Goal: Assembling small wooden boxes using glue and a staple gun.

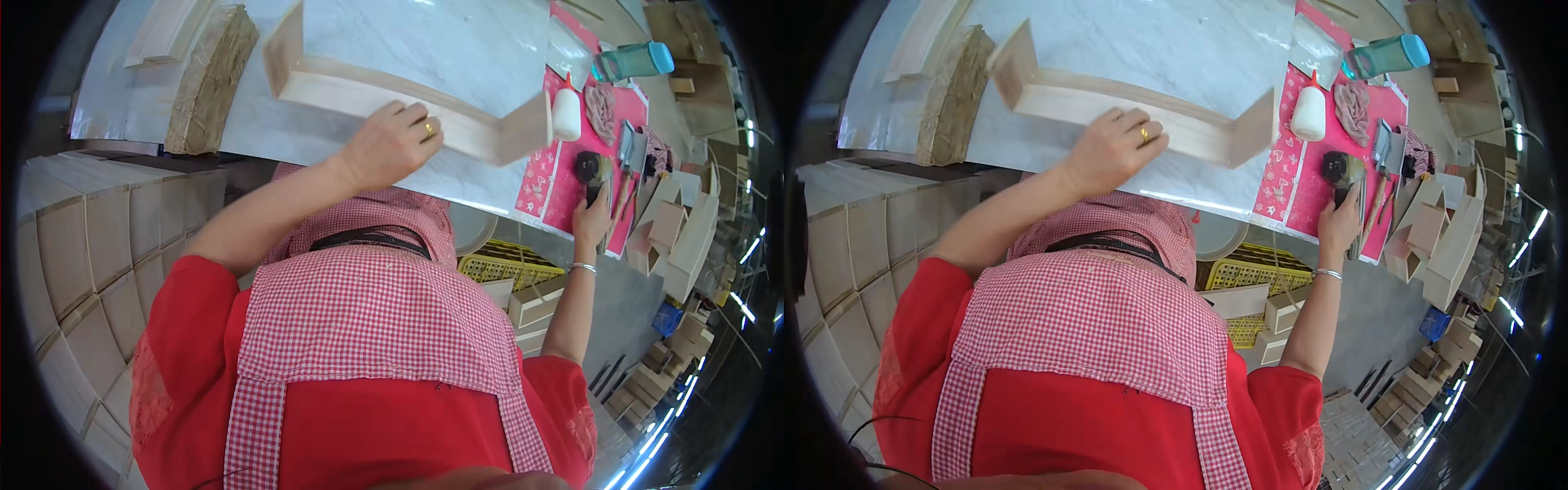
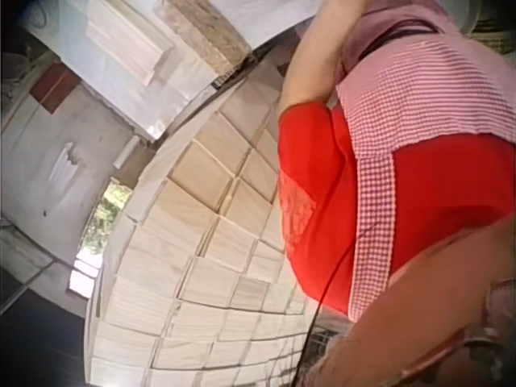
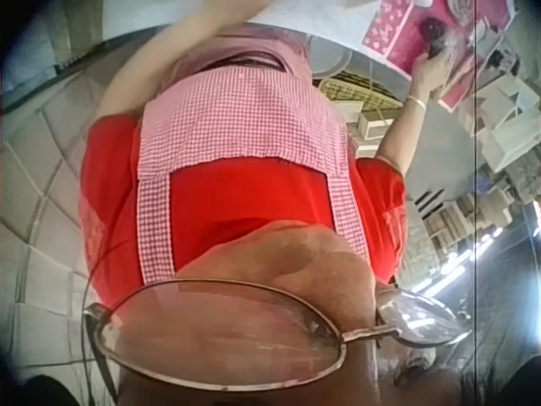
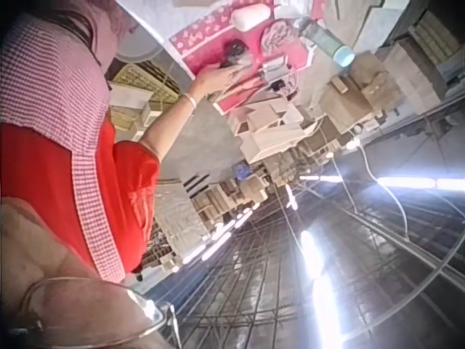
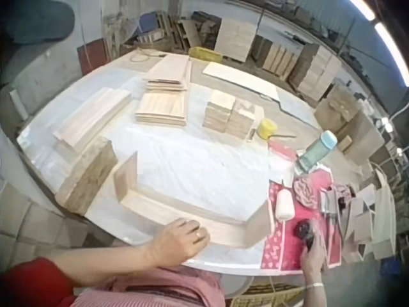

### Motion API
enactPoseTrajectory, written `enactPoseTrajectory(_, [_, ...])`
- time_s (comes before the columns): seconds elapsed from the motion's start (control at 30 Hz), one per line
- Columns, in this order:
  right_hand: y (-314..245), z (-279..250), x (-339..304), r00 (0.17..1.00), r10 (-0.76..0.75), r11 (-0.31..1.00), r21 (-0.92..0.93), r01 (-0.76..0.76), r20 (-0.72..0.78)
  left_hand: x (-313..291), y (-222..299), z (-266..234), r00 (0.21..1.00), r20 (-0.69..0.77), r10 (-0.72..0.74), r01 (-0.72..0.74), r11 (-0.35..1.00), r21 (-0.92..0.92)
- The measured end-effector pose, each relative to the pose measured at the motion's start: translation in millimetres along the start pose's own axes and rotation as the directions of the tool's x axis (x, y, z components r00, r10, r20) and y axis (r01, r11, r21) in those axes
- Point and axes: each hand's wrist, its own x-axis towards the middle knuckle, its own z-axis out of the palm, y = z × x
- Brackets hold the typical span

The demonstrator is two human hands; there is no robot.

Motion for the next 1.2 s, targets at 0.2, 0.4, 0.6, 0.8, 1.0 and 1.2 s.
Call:
enactPoseTrajectory(0.2, [-38.6, -7.9, 33.4, 0.943, -0.134, 0.955, 0.214, 0.205, -0.305, -8.4, -12.7, 9.9, 0.988, 0.092, -0.122, 0.132, 0.985, -0.111])
enactPoseTrajectory(0.4, [-126.0, 13.4, 82.3, 0.996, 0.088, 0.923, 0.375, -0.090, 0.024, 1.0, -26.0, 13.5, 0.946, 0.189, -0.265, 0.265, 0.964, 0.023])
enactPoseTrajectory(0.6, [-127.4, 34.4, 66.3, 0.916, 0.373, 0.623, 0.771, -0.131, -0.145, -9.8, -15.3, 23.8, 0.932, 0.209, -0.297, 0.303, 0.953, 0.005])
enactPoseTrajectory(0.8, [-145.9, -60.0, 42.4, 0.928, 0.357, 0.160, 0.986, 0.048, -0.103, -6.1, -10.8, 24.6, 0.917, 0.189, -0.352, 0.358, 0.934, 0.003])
enactPoseTrajectory(1.0, [-223.1, -103.7, 9.0, 0.995, -0.067, -0.218, 0.974, 0.055, -0.071, 8.6, -9.3, 33.0, 0.947, 0.075, -0.314, 0.314, 0.949, 0.010])
enactPoseTrajectory(1.2, [-287.4, -106.7, -8.0, 0.932, -0.250, 0.083, 0.953, 0.290, -0.262, -7.7, -23.5, 30.0, 0.921, 0.024, -0.388, 0.388, 0.921, -0.022])
